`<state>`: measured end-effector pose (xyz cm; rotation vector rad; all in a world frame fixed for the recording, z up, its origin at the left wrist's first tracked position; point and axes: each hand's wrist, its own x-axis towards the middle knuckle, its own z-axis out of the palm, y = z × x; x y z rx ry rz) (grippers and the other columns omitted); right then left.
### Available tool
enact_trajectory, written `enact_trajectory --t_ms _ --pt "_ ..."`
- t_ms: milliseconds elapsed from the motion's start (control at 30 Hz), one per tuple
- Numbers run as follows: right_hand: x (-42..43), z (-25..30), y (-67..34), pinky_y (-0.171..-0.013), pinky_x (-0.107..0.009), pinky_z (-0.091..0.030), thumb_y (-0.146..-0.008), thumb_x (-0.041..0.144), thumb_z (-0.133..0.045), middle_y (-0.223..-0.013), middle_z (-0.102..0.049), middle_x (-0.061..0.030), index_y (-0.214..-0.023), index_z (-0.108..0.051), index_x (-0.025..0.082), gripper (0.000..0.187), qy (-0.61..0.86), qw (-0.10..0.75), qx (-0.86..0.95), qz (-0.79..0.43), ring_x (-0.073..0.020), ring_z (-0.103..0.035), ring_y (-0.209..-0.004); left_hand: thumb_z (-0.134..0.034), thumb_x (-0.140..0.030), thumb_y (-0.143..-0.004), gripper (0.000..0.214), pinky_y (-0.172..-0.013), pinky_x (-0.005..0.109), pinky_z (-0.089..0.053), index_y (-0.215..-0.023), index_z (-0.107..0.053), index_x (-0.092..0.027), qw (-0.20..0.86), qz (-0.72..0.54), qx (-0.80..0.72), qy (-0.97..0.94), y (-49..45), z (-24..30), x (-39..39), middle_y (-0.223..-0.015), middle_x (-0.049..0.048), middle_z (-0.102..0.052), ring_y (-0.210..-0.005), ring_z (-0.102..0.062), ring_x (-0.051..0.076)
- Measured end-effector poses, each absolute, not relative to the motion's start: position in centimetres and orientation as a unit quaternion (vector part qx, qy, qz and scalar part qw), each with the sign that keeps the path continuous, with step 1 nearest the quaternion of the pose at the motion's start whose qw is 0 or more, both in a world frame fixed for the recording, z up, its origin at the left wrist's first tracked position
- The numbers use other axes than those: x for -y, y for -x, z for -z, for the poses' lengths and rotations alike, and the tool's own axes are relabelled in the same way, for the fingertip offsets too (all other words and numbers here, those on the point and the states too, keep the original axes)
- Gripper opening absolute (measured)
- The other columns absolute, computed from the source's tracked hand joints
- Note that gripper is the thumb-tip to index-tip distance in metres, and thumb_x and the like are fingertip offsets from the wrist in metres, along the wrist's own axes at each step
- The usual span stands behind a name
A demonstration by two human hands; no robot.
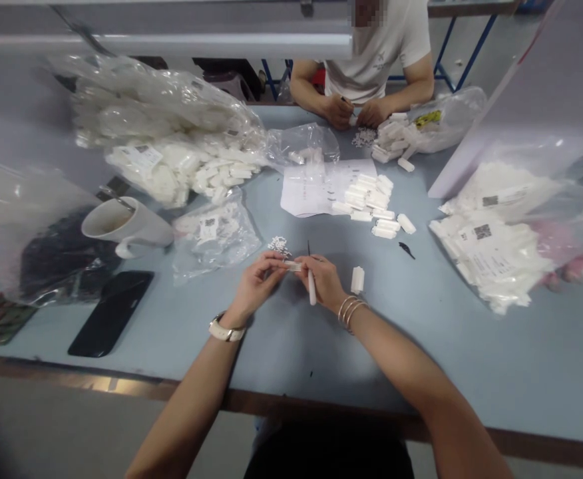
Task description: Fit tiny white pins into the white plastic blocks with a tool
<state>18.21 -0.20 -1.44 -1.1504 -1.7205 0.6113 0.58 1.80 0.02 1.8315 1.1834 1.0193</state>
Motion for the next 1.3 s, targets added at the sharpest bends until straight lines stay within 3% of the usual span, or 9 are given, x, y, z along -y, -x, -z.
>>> enact_trajectory --t_ms 133,333,700,867,1067,1300 --pt "0.17 1.56 -18.14 -0.077 -0.03 -0.052 -0.084 0.022 -0.056 -0.091 -0.072 -0.0059 -0.07 -0.054 0.022 0.014 0.466 0.478 0.702 -0.249 -0.0178 -0.066 -0.085 -0.059 -0.023 -0.082 0.008 -0.091 0.04 -0.047 -0.082 -0.067 -0.02 0.307 -0.405 -0.463 -0.726 -0.96 0.42 -1.65 -0.1 0.0081 -0.061 -0.096 -0.059 0.021" --pt "0.14 1.44 -18.13 -0.076 -0.031 -0.053 -0.084 0.021 -0.056 -0.09 -0.072 -0.0067 -0.07 -0.053 0.022 0.015 0.462 0.48 0.705 -0.243 -0.0184 -0.066 -0.084 -0.056 -0.021 -0.083 0.01 -0.088 0.039 -0.048 -0.083 -0.066 -0.02 0.24 -0.408 -0.474 -0.743 -1.11 0.41 -1.4 -0.099 0.0072 -0.059 -0.096 -0.057 0.02" --pt "0.28 1.15 -18.11 -0.075 -0.03 -0.053 -0.084 0.018 -0.056 -0.088 -0.072 -0.0057 -0.073 -0.058 0.022 0.012 0.476 0.468 0.702 -0.247 -0.0181 -0.066 -0.082 -0.056 -0.021 -0.082 0.009 -0.089 0.037 -0.048 -0.081 -0.065 -0.02 0.215 -0.4 -0.492 -0.743 -1.31 0.48 -1.29 -0.098 0.0073 -0.059 -0.097 -0.057 0.02" --pt "0.17 1.41 -18.1 -0.075 -0.03 -0.053 -0.084 0.02 -0.056 -0.087 -0.071 -0.0055 -0.076 -0.061 0.022 0.01 0.467 0.47 0.711 -0.233 -0.0182 -0.065 -0.081 -0.057 -0.023 -0.082 0.009 -0.082 0.035 -0.05 -0.087 -0.063 -0.019 0.282 -0.409 -0.495 -0.713 -1.39 0.45 -1.39 -0.103 0.0083 -0.063 -0.096 -0.06 0.02" --pt "0.2 1.92 -18.2 -0.08 -0.032 -0.053 -0.087 0.021 -0.053 -0.088 -0.072 -0.0042 -0.079 -0.063 0.023 0.013 0.442 0.483 0.723 -0.219 -0.0183 -0.065 -0.083 -0.058 -0.036 -0.082 0.031 -0.07 0.031 -0.053 -0.108 -0.054 -0.018 0.473 -0.391 -0.468 -0.636 -1.26 0.17 -1.31 -0.092 0.0087 -0.07 -0.083 -0.067 0.019" --pt "0.23 1.85 -18.08 -0.086 -0.033 -0.053 -0.088 0.023 -0.054 -0.09 -0.073 -0.0023 -0.079 -0.061 0.024 0.011 0.436 0.498 0.718 -0.213 -0.0166 -0.067 -0.081 -0.065 -0.04 -0.079 0.035 -0.066 0.03 -0.054 -0.102 -0.048 -0.02 0.489 -0.436 -0.451 -0.607 -1.42 -0.16 -1.01 -0.09 0.0075 -0.071 -0.074 -0.068 0.017"
